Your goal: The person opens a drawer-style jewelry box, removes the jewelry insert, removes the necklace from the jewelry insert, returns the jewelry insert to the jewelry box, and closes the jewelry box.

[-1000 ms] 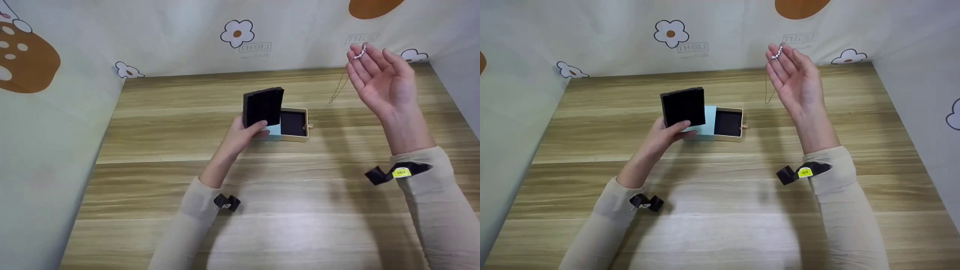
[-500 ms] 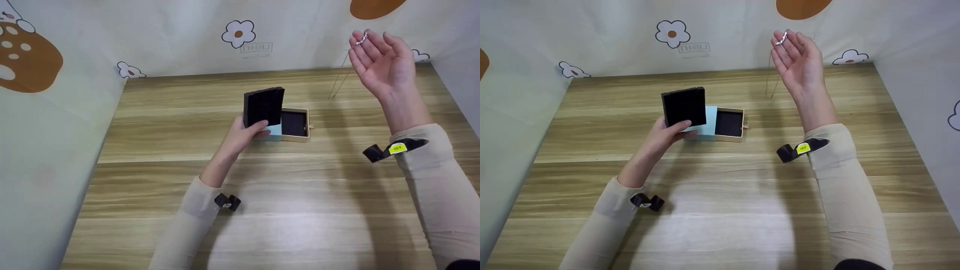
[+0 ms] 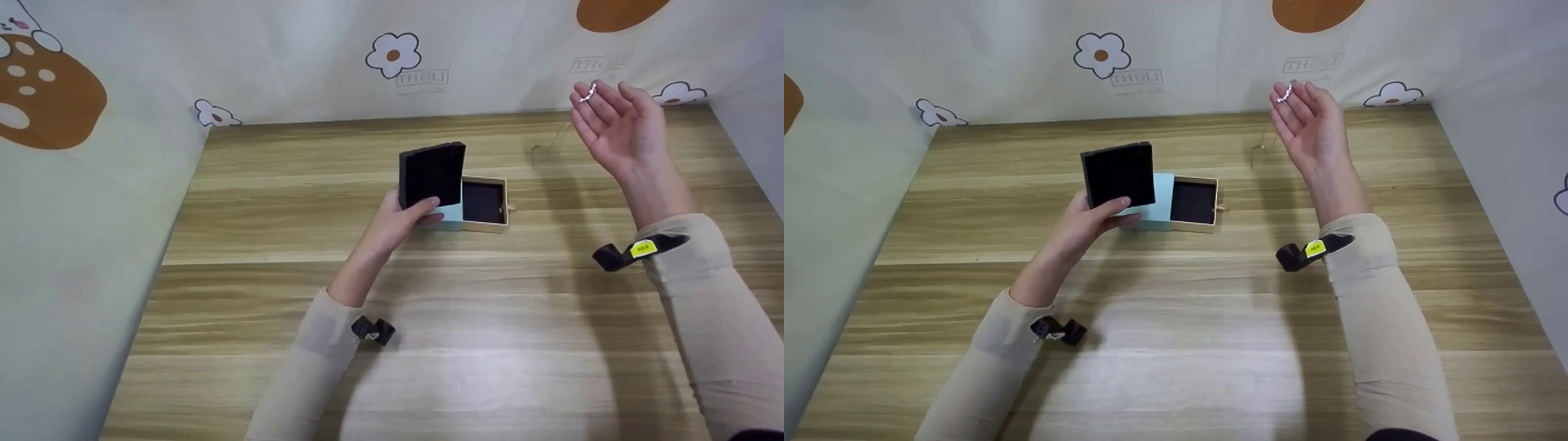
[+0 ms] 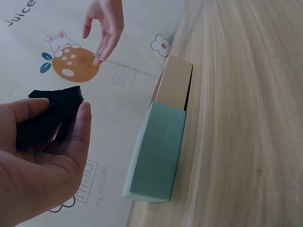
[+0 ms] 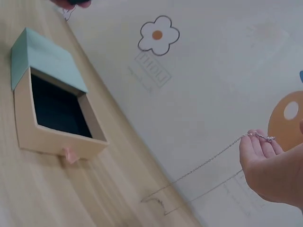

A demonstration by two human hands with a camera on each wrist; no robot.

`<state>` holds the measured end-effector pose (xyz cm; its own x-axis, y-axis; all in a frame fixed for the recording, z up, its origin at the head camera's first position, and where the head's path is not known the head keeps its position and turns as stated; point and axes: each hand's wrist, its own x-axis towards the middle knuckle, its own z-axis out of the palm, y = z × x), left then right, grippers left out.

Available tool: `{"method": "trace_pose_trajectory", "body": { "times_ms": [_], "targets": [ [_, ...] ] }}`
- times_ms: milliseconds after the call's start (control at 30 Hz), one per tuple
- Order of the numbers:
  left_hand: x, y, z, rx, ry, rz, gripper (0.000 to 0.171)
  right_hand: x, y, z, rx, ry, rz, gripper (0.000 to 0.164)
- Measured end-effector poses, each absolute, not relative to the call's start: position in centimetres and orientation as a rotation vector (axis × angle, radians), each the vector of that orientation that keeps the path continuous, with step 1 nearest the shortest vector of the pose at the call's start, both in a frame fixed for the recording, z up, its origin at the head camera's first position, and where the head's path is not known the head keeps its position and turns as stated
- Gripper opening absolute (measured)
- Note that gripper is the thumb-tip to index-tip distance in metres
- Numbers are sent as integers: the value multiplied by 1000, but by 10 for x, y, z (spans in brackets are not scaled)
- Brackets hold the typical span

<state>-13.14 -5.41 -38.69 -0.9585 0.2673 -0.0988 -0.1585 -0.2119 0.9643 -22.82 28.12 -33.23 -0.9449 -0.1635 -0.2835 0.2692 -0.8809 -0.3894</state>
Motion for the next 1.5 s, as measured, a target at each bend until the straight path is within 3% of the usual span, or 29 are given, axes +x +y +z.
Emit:
{"method": "trace_pose_trajectory", "body": {
  "times_ms": [533, 800, 1100, 1300, 1500],
  "targets": [
    [-130, -51, -386, 145, 1781, 2240, 45, -216, 301, -368, 404, 742, -2762, 38],
    [-129, -53, -386, 148, 1780, 2212, 45, -212, 308, -382, 402, 776, -2737, 25],
    [-131, -51, -388, 136, 1778, 2215, 45, -210, 319, -394, 496, 745, -2712, 30],
    [-131, -50, -389, 139, 1787, 2219, 44, -208, 320, -397, 564, 857, -2690, 14],
    [-129, -50, -389, 144, 1803, 2216, 43, -204, 320, -396, 633, 1109, -2644, 10]
  ]
}}
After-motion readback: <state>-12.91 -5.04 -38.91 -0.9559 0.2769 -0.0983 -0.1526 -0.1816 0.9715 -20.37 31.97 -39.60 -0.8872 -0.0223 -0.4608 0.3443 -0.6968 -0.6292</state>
